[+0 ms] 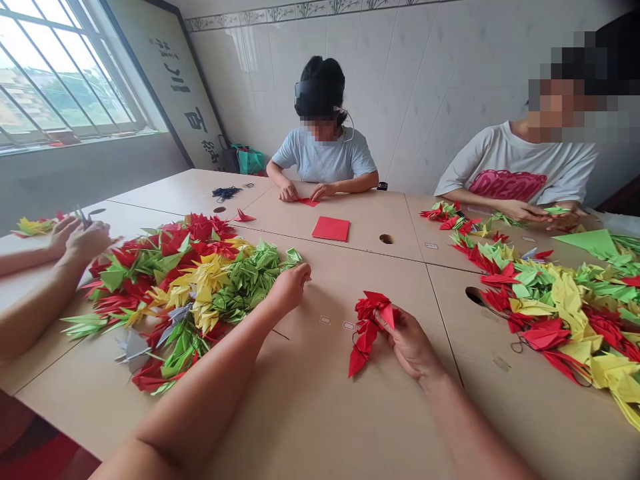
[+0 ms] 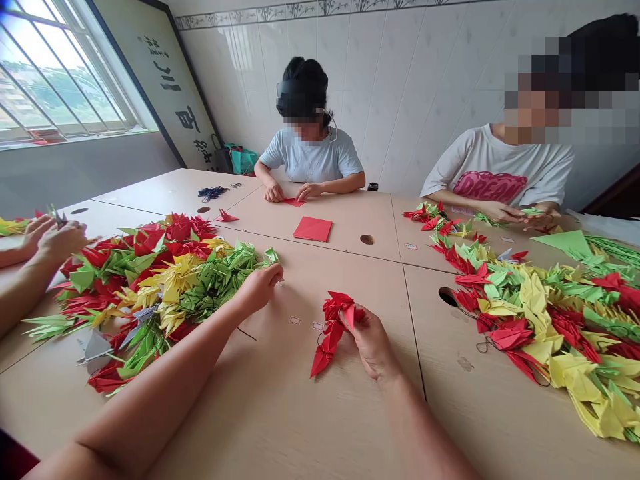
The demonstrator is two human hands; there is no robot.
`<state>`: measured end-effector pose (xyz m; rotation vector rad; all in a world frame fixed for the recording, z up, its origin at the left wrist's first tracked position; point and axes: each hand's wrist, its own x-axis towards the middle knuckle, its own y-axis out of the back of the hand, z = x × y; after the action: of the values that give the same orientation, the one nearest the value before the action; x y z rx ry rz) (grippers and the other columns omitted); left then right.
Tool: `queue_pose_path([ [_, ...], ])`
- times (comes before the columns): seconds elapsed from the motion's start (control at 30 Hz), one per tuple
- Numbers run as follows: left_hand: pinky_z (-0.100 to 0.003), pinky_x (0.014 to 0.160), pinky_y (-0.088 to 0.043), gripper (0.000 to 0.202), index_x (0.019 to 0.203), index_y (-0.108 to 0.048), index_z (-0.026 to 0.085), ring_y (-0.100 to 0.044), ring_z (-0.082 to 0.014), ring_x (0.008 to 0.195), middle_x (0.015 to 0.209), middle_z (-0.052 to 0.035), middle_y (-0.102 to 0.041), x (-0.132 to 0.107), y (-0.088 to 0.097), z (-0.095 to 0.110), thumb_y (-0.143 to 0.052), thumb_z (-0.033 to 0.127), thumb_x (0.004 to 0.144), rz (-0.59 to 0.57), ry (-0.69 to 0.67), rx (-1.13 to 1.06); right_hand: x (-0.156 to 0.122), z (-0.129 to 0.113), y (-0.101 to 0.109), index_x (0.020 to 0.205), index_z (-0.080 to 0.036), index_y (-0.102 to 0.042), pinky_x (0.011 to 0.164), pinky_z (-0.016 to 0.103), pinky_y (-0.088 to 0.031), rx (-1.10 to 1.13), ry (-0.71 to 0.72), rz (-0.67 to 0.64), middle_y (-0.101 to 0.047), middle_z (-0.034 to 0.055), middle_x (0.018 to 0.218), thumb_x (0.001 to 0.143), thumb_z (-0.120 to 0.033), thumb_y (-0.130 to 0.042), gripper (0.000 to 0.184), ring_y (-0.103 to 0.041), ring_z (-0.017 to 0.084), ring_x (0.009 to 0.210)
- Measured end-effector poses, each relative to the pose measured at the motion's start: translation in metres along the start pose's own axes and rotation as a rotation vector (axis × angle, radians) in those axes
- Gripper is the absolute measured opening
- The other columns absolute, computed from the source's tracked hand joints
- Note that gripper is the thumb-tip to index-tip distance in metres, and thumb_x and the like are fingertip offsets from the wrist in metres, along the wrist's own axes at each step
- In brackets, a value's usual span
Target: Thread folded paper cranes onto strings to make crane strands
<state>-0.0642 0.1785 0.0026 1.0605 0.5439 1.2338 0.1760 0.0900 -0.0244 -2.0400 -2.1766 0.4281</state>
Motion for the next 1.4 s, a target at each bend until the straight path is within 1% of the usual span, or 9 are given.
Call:
queue_pose_path([
  [0.1,-0.022,0.060,-0.038,0.015,0.075,-0.051,0.020,-0.055,-0.0141,0.067,0.076,-0.0010,-0.064,-0.002,0.016,0.002,-0.038,0.013,0.080,-0.077,0.000,-0.069,0.000,-0.001,-0.002,0.073,-0.019,-0.066,0.075,0.032,-0.043,0.013,-0.011,0.035,-0.066,0.0032,0.082,0.068,-0.041,-0.073,0.023,-0.056,0.018,0.080],
  [0.2,-0.022,0.057,-0.036,0.015,0.071,-0.052,0.020,-0.051,-0.0133,0.061,0.072,0.0004,-0.063,-0.005,0.027,0.000,-0.040,0.014,0.078,-0.239,-0.028,-0.055,-0.001,-0.004,-0.004,0.074,-0.020,-0.067,0.074,0.031,-0.043,0.007,-0.015,0.067,-0.066,0.0024,0.082,0.065,-0.042,-0.075,0.024,-0.056,0.018,0.080],
  [0.3,-0.023,0.056,-0.035,0.015,0.068,-0.053,0.020,-0.049,-0.0133,0.061,0.074,0.0002,-0.062,-0.009,0.029,-0.003,-0.043,0.012,0.075,-0.363,-0.098,0.000,-0.002,-0.005,-0.004,0.077,-0.021,-0.068,0.072,0.031,-0.043,-0.020,-0.009,0.070,-0.066,0.0021,0.082,0.066,-0.042,-0.074,0.024,-0.056,0.017,0.080],
  [0.4,-0.023,0.058,-0.036,0.016,0.065,-0.055,0.020,-0.050,-0.0139,0.063,0.075,-0.0010,-0.061,-0.012,0.027,-0.002,-0.045,0.010,0.072,-0.394,-0.133,0.013,-0.002,-0.005,-0.003,0.077,-0.020,-0.068,0.071,0.031,-0.044,-0.059,0.002,0.070,-0.066,0.0031,0.082,0.066,-0.043,-0.074,0.026,-0.055,0.018,0.079],
  [0.53,-0.025,0.058,-0.036,0.014,0.063,-0.054,0.019,-0.051,-0.0148,0.062,0.069,-0.0017,-0.060,-0.010,0.025,0.000,-0.048,0.009,0.071,-0.305,-0.078,0.037,-0.002,-0.004,-0.003,0.077,-0.019,-0.068,0.072,0.032,-0.044,-0.059,0.005,0.057,-0.066,0.0043,0.084,0.066,-0.043,-0.074,0.027,-0.056,0.019,0.082],
  [0.67,-0.027,0.059,-0.035,0.011,0.070,-0.052,0.018,-0.051,-0.0168,0.065,0.071,-0.0043,-0.059,-0.002,0.020,-0.002,-0.046,0.015,0.079,-0.121,-0.009,0.079,-0.002,-0.005,-0.004,0.077,-0.020,-0.068,0.073,0.032,-0.044,-0.042,-0.008,0.065,-0.066,0.0039,0.084,0.066,-0.043,-0.074,0.026,-0.056,0.019,0.082],
  [0.73,-0.026,0.059,-0.035,0.010,0.072,-0.052,0.018,-0.052,-0.0166,0.066,0.074,-0.0045,-0.060,0.001,0.012,-0.004,-0.045,0.014,0.079,-0.051,0.002,0.078,-0.002,-0.004,-0.003,0.078,-0.019,-0.068,0.073,0.032,-0.044,-0.034,0.001,0.063,-0.066,0.0037,0.084,0.067,-0.042,-0.074,0.026,-0.056,0.019,0.082],
  [0.93,-0.026,0.056,-0.034,0.011,0.071,-0.053,0.019,-0.051,-0.0166,0.062,0.068,-0.0029,-0.059,0.004,-0.011,-0.007,-0.046,0.010,0.072,-0.049,-0.005,0.076,-0.001,-0.001,-0.002,0.074,-0.019,-0.065,0.074,0.033,-0.044,-0.021,0.003,0.029,-0.066,0.0036,0.081,0.069,-0.042,-0.072,0.024,-0.057,0.019,0.080],
  [1.4,-0.026,0.058,-0.036,0.014,0.072,-0.052,0.018,-0.050,-0.0159,0.063,0.071,-0.0042,-0.060,0.009,-0.020,-0.010,-0.042,0.008,0.073,0.035,0.045,0.065,-0.001,0.000,-0.002,0.073,-0.020,-0.065,0.074,0.033,-0.044,-0.061,0.031,0.051,-0.067,0.0038,0.083,0.068,-0.042,-0.072,0.024,-0.057,0.020,0.082],
])
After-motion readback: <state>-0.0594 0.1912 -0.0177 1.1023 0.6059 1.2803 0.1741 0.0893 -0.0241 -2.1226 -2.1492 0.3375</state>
